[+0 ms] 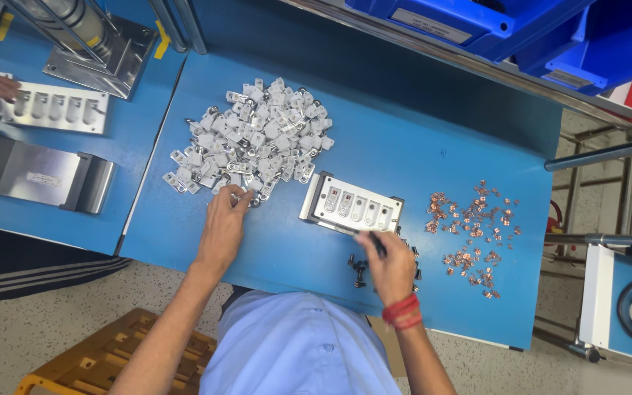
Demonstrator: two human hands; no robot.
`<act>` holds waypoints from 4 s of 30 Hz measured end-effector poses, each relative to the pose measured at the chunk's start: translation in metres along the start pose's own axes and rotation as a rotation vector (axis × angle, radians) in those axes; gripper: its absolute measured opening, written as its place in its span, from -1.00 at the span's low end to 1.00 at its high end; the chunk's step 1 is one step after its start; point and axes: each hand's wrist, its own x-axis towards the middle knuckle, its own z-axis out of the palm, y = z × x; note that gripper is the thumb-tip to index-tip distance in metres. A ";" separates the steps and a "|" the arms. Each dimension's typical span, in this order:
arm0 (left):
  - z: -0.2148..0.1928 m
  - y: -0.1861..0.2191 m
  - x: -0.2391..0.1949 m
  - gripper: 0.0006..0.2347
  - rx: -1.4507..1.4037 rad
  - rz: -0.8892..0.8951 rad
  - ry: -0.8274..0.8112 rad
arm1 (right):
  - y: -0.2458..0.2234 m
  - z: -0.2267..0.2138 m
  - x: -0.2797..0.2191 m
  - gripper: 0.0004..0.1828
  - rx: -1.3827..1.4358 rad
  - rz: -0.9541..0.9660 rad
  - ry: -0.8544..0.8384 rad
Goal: The person assembles small electrical components by inserting metal pins into white plastic housings using tweezers. The person repeatedly picks up housings and pins, inserts the pins, and places the assembled units into a metal tray. The process is repeated continuously throughout the clip.
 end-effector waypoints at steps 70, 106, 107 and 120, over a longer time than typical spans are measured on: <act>-0.034 -0.027 -0.012 -0.79 -0.093 -0.314 0.112 | -0.015 0.009 0.025 -0.50 -0.192 0.117 0.092; -0.016 0.104 -0.032 -0.76 -0.702 -0.179 -0.254 | -0.075 -0.039 -0.059 -0.85 0.276 -0.337 -0.014; -0.017 0.102 -0.031 -0.76 -0.691 -0.165 -0.250 | -0.080 -0.041 -0.061 -0.85 0.280 -0.358 0.019; -0.007 0.084 -0.036 -0.54 -0.956 -0.169 -0.384 | -0.074 -0.007 -0.052 -0.73 0.402 -0.127 -0.074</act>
